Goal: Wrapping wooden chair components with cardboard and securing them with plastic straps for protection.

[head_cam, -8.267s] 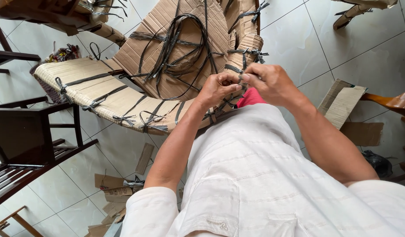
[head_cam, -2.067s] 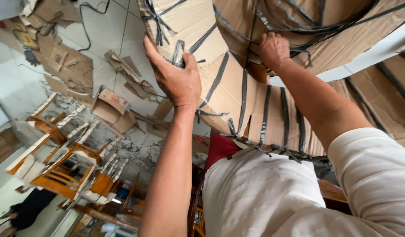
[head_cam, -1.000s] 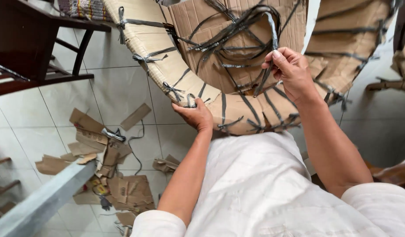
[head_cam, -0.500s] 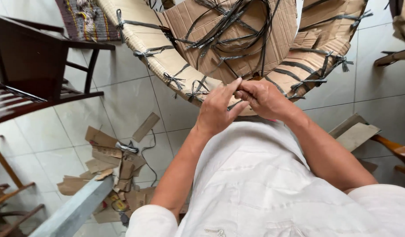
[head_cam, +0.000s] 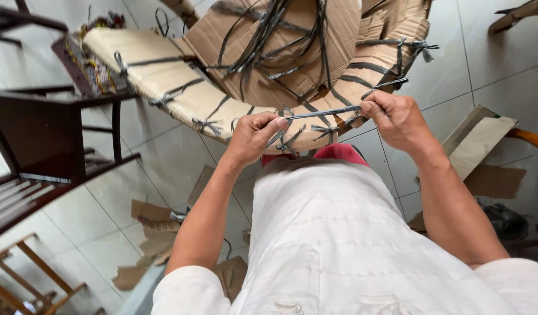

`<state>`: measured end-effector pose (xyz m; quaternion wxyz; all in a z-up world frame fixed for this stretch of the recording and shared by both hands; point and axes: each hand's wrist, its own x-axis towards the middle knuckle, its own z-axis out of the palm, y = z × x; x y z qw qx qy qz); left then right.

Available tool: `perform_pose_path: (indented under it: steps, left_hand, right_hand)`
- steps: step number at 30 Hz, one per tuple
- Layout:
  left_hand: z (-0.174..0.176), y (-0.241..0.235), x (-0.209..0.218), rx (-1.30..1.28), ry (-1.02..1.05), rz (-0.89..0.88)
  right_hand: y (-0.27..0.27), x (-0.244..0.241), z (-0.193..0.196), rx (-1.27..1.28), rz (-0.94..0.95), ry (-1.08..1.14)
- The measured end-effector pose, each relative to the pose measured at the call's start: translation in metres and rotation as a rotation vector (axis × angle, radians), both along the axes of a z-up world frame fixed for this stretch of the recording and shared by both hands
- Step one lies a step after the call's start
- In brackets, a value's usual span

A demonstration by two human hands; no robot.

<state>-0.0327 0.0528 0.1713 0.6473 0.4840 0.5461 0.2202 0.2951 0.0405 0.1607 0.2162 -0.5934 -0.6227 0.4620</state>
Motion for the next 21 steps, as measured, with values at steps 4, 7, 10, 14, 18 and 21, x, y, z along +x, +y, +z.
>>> perform_pose_path:
  steps: [4,7,10,14,18,21]
  left_hand:
    - [-0.022,0.034,-0.02,0.024,0.003,-0.106]
    - [-0.024,0.064,-0.034,-0.022,0.021,-0.143]
    - [-0.02,0.085,-0.058,0.147,0.11,-0.219]
    - [0.003,0.103,-0.063,0.46,0.229,-0.429]
    - [0.005,0.098,-0.035,0.279,-0.026,-0.552]
    - [-0.013,0.092,-0.025,-0.154,-0.507,-0.365]
  right_hand:
    - [-0.018,0.013,-0.003,0.013,-0.177,-0.07]
    - [-0.028,-0.003,-0.003,-0.016,-0.298,-0.078]
    - [-0.027,-0.039,-0.003,-0.009,-0.349,-0.039]
    - [-0.008,-0.093,0.012,0.075,-0.273,-0.071]
    - [0.016,-0.144,0.033,0.107,-0.195,0.014]
    - [0.029,-0.154,0.046,0.101,-0.263,0.076]
